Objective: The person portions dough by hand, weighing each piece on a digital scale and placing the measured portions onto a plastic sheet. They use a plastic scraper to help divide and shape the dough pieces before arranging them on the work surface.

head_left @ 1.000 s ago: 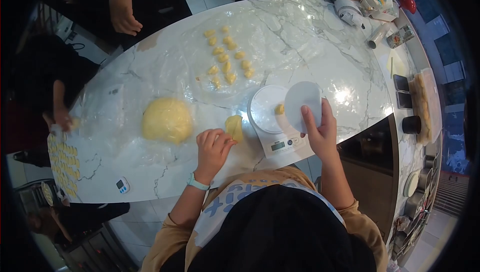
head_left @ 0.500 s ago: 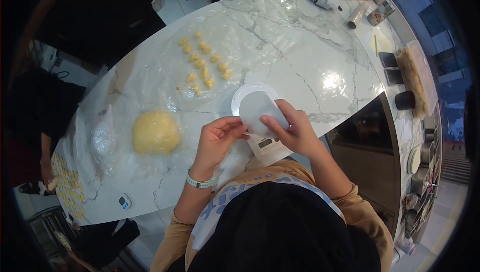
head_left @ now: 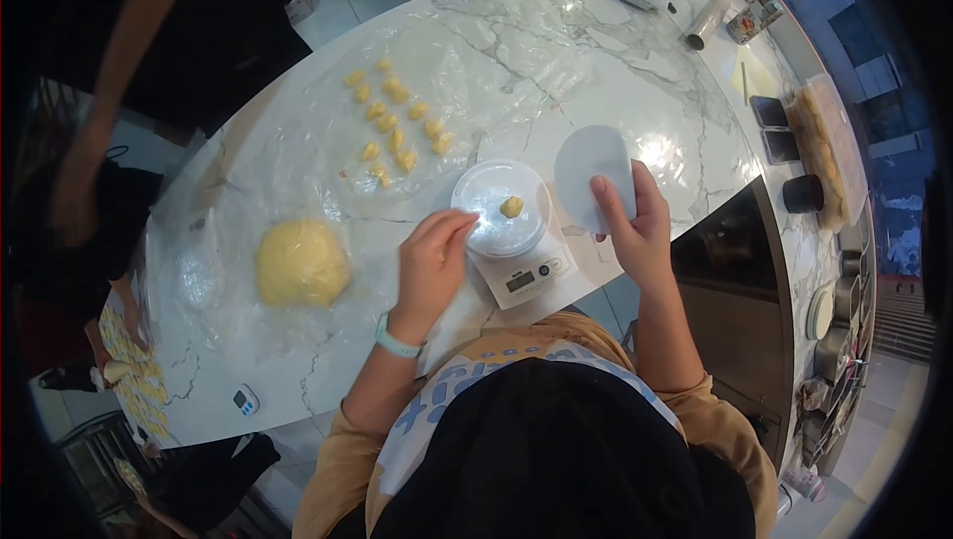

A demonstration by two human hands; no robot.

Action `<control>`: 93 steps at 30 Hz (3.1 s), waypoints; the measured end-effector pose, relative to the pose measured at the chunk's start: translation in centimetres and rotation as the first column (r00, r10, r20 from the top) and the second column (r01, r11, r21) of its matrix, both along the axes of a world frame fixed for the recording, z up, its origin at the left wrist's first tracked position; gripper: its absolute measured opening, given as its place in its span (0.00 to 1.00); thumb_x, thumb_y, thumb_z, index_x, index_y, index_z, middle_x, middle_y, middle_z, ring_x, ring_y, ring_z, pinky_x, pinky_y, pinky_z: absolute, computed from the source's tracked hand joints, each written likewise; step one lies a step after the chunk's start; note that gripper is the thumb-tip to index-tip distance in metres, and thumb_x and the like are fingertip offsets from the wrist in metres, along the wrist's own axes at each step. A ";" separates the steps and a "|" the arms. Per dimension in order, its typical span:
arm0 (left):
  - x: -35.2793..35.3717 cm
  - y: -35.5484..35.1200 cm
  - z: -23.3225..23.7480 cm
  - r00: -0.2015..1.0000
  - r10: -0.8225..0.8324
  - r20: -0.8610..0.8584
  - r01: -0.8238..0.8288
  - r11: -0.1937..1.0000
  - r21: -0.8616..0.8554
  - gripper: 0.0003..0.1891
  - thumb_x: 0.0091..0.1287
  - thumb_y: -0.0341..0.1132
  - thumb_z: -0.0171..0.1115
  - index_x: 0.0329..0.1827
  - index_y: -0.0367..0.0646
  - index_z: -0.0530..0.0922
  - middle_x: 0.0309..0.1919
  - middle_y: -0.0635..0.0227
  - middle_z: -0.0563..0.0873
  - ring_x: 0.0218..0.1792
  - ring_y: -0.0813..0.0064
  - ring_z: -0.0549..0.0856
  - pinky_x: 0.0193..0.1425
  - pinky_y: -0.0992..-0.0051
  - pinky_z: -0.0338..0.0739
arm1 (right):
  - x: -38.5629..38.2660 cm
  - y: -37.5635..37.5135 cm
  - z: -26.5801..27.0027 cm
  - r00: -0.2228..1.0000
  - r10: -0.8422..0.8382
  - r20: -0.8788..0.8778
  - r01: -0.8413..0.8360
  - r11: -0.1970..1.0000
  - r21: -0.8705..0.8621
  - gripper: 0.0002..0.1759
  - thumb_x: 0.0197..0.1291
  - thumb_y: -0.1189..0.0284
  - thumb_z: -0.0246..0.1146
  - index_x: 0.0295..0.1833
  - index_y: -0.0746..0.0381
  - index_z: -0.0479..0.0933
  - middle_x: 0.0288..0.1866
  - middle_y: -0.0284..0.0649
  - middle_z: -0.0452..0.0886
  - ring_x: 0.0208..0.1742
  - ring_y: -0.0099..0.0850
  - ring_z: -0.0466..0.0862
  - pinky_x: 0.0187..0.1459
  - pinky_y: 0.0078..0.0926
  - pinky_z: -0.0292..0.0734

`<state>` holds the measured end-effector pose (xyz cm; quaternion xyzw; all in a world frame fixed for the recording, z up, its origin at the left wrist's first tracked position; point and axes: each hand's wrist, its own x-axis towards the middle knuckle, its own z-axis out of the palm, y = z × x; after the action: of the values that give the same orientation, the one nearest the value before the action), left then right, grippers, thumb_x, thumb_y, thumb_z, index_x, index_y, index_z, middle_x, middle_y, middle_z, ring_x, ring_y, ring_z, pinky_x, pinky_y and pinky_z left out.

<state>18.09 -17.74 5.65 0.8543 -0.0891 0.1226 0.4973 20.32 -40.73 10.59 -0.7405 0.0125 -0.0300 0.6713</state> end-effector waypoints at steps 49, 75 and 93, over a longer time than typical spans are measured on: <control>-8.0 4.3 -6.6 0.938 0.346 0.000 -0.343 0.930 0.129 0.16 0.45 0.30 0.75 0.37 0.41 0.80 0.39 0.62 0.81 0.41 0.60 0.80 0.45 0.66 0.75 | 2.1 15.0 -4.8 0.442 0.856 -0.266 -0.627 0.083 -0.775 0.15 0.64 0.69 0.53 0.52 0.66 0.64 0.25 0.51 0.79 0.26 0.51 0.80 0.27 0.45 0.73; 1.1 -1.4 -2.3 0.951 -0.188 -0.243 0.056 0.884 -0.465 0.13 0.68 0.36 0.60 0.48 0.36 0.79 0.45 0.62 0.83 0.44 0.75 0.81 0.48 0.78 0.74 | -0.8 4.2 -1.1 0.977 0.210 0.026 -0.176 0.874 -0.452 0.10 0.68 0.71 0.55 0.46 0.66 0.66 0.22 0.43 0.78 0.18 0.24 0.76 0.19 0.23 0.68; -7.6 6.0 -2.1 0.960 0.121 -0.252 -0.183 0.953 -0.241 0.08 0.67 0.31 0.60 0.43 0.38 0.81 0.34 0.68 0.85 0.34 0.81 0.80 0.42 0.80 0.74 | -1.6 7.0 -1.1 0.954 0.204 0.219 -0.138 0.949 -0.284 0.11 0.69 0.72 0.51 0.50 0.69 0.68 0.32 0.39 0.78 0.34 0.21 0.74 0.37 0.20 0.70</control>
<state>10.46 -11.72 3.55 0.7937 0.0536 0.0697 0.6019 18.69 -33.71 9.50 -0.8124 -0.1395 -0.0643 0.5625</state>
